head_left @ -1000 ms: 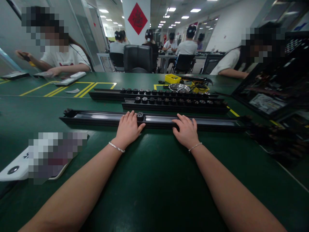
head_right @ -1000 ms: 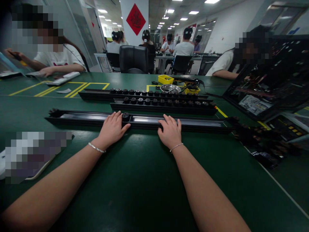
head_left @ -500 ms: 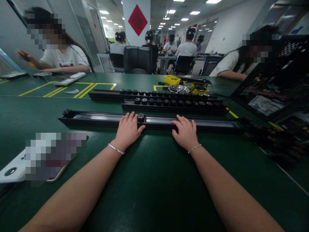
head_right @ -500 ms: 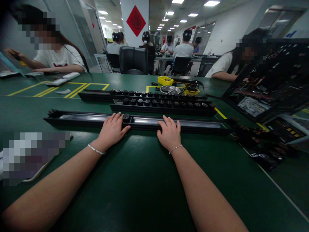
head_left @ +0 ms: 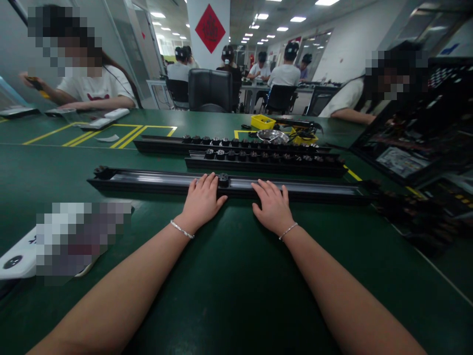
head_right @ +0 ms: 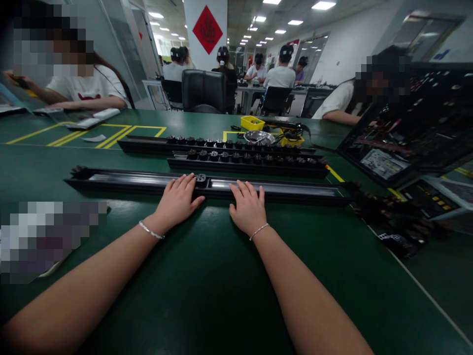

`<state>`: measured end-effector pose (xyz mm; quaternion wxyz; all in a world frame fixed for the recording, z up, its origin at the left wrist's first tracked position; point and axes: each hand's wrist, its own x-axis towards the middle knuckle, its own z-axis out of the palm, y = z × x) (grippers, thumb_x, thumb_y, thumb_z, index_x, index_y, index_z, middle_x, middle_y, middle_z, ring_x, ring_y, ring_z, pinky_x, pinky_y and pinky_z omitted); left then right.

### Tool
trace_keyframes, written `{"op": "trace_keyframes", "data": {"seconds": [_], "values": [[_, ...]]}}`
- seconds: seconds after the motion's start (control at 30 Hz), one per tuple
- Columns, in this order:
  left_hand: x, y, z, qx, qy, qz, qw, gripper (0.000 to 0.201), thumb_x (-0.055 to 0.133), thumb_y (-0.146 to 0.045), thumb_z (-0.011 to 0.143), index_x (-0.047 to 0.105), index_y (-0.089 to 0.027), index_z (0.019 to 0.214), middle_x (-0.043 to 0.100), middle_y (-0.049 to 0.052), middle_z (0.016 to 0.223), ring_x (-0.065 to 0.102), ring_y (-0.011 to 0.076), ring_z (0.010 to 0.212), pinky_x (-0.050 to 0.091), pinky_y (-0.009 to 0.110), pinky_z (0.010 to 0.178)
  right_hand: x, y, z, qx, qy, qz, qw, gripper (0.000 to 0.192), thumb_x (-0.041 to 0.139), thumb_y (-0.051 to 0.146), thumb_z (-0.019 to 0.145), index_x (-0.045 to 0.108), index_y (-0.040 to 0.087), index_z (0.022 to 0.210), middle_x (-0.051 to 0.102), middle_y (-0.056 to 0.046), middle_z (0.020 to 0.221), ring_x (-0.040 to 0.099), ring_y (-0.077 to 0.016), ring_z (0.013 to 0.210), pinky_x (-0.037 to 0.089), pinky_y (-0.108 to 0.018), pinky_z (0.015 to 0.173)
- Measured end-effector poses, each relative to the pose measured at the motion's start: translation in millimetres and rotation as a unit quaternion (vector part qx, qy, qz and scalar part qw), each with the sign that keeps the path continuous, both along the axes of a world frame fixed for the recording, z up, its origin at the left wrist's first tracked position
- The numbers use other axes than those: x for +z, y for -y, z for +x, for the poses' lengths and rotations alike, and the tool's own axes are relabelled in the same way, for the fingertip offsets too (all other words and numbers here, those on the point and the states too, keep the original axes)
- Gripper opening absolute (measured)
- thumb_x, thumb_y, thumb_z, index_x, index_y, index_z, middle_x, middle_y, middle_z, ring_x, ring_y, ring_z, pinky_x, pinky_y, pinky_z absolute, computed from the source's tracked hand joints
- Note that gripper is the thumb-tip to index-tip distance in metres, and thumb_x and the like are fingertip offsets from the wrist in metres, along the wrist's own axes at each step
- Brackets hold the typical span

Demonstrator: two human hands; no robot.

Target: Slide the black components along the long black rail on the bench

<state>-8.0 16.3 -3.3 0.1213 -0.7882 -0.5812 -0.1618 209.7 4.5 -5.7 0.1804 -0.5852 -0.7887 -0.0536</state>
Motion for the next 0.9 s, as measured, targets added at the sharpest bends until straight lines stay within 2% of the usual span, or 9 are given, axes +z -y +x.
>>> {"op": "trace_keyframes", "data": {"seconds": [0.17, 0.33, 0.63, 0.9], "values": [[2.9, 0.7, 0.9, 0.002, 0.01, -0.005, 1.0, 0.057, 0.04, -0.046, 0.086, 0.042, -0.011, 0.132, 0.05, 0.015, 0.133, 0.042, 0.0289, 0.124, 0.027, 0.045, 0.106, -0.1, 0.2, -0.3, 0.0, -0.003, -0.003, 1.0, 0.053, 0.046, 0.029, 0.081, 0.044, 0.024, 0.134, 0.043, -0.006, 0.142, 0.032, -0.0269, 0.131, 0.013, -0.057, 0.108], [1.3, -1.1, 0.7, 0.011, 0.01, -0.023, 1.0, 0.057, 0.04, -0.044, 0.085, 0.041, -0.013, 0.133, 0.059, 0.014, 0.12, 0.05, 0.0279, 0.115, 0.021, 0.047, 0.108, -0.2, 0.1, -0.4, -0.002, -0.007, 0.001, 1.0, 0.052, 0.046, 0.028, 0.081, 0.046, 0.024, 0.132, 0.045, -0.005, 0.14, 0.034, -0.026, 0.129, 0.013, -0.056, 0.108], [3.1, -1.9, 1.8, 0.011, 0.019, -0.034, 0.999, 0.055, 0.041, -0.043, 0.085, 0.041, -0.019, 0.134, 0.062, 0.01, 0.114, 0.052, 0.0268, 0.11, 0.019, 0.048, 0.107, 0.1, 1.0, -1.0, 0.005, -0.003, 0.006, 1.0, 0.052, 0.047, 0.027, 0.081, 0.045, 0.025, 0.133, 0.046, -0.006, 0.139, 0.034, -0.0268, 0.129, 0.014, -0.058, 0.107], [6.6, -2.5, 4.5, 0.024, 0.0, -0.044, 0.999, 0.053, 0.042, -0.044, 0.084, 0.042, -0.026, 0.135, 0.063, 0.007, 0.106, 0.054, 0.0257, 0.104, 0.021, 0.048, 0.104, 1.2, 0.8, -24.4, 0.053, -0.022, 0.011, 0.998, 0.049, 0.047, 0.026, 0.082, 0.047, 0.026, 0.13, 0.05, -0.006, 0.135, 0.036, -0.0244, 0.126, 0.012, -0.054, 0.108]]}}
